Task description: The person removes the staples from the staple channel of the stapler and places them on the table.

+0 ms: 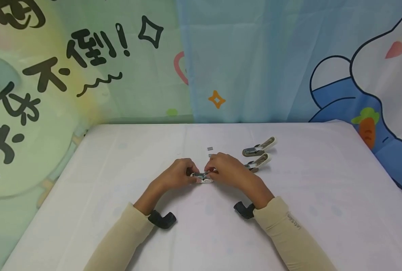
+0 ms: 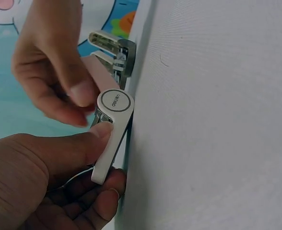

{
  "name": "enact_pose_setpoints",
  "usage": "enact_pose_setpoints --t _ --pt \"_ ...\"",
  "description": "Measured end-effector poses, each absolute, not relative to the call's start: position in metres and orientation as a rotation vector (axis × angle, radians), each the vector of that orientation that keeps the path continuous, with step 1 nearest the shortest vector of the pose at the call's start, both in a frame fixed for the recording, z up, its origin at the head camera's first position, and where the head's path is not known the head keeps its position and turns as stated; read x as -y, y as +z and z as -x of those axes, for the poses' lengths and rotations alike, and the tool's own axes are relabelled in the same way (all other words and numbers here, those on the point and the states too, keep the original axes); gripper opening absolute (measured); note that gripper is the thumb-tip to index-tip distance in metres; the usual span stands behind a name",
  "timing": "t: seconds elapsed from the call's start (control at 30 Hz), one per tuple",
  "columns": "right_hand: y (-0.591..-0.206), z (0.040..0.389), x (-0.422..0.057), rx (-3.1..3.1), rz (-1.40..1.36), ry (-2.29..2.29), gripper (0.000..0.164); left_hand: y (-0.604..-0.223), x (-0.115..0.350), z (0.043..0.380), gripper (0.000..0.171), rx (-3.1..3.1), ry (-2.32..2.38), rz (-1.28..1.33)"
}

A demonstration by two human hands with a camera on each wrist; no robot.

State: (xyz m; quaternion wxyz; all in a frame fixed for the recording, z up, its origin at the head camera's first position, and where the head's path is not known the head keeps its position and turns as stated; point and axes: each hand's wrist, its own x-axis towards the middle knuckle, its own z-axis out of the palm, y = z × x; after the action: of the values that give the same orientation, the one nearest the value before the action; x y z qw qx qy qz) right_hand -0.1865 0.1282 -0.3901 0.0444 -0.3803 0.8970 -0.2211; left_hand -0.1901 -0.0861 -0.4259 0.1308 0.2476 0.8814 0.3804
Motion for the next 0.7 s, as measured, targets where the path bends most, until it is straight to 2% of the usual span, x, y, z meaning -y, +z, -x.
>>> enact_pose_setpoints --t 0.7 --pt "-0.3963 0.1864 -0.1256 -2.763 1.216 -0.659 0.008 -0.4272 0.0855 0.1906 0.013 -2.569 1.103 -0.700"
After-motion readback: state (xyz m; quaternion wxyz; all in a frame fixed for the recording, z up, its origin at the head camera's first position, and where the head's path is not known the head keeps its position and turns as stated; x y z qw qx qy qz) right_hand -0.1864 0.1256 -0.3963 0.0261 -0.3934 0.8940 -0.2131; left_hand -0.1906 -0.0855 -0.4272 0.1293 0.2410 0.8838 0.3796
